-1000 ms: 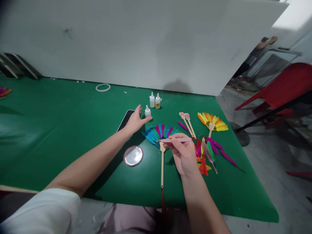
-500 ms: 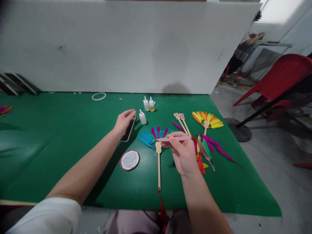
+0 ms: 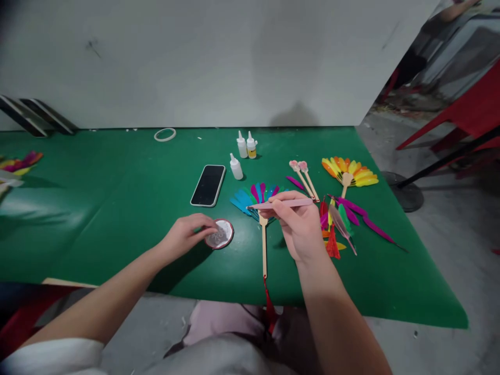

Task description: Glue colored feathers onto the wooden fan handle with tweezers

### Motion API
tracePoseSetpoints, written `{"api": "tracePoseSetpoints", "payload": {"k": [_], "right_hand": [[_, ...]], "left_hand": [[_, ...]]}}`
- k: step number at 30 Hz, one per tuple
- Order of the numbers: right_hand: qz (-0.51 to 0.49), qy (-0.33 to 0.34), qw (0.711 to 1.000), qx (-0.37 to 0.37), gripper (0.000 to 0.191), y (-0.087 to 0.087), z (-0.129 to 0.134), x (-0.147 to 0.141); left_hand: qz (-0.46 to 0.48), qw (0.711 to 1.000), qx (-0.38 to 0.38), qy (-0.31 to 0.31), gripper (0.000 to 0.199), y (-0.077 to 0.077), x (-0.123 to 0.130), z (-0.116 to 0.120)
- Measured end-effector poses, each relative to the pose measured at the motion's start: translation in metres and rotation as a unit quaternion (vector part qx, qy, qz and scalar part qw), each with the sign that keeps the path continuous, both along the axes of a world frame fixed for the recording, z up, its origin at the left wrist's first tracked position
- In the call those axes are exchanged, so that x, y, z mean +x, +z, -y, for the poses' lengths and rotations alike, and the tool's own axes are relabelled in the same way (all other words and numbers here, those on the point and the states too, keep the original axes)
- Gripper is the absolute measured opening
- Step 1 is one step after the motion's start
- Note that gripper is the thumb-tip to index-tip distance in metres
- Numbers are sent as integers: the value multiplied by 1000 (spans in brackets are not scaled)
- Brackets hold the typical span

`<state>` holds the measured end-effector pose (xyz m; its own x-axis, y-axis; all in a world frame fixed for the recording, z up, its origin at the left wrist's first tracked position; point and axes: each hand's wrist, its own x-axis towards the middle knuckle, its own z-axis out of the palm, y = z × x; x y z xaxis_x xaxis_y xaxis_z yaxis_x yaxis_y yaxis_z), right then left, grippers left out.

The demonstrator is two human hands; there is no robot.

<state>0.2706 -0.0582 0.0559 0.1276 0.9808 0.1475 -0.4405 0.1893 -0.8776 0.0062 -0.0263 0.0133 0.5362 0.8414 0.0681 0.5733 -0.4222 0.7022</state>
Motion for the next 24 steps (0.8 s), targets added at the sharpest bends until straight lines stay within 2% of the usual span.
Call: {"api": "tracePoseSetpoints", "payload": {"k": [4,7,9,15,19,21,24], "right_hand": [[17,9,1000,-4,10,0,1,-5],[22,20,1000,-4,11,-1,1,-6],[20,22,1000,-3,10,-1,1,-7],[16,11,1000,-17,11,0,1,-7],[10,4,1000,-27,14,0,0,-8],[5,5,1000,-29,15,0,-1,-8],[-4,6,1000,-25,12,2,1,-6]], "left_hand": [[-43,991,106,-63,20,-8,-7,9],[-48,987,122,-89,23,-13,-8,8],[-38,990,109,-83,23,-16,-8,7],[-40,998,49,2,21,-11,-4,2],[-15,998,55,27,25,1,7,-16],[29,996,57,66,42,4,18,-37],[142,977,-9,158,75,2,39,-80]]}}
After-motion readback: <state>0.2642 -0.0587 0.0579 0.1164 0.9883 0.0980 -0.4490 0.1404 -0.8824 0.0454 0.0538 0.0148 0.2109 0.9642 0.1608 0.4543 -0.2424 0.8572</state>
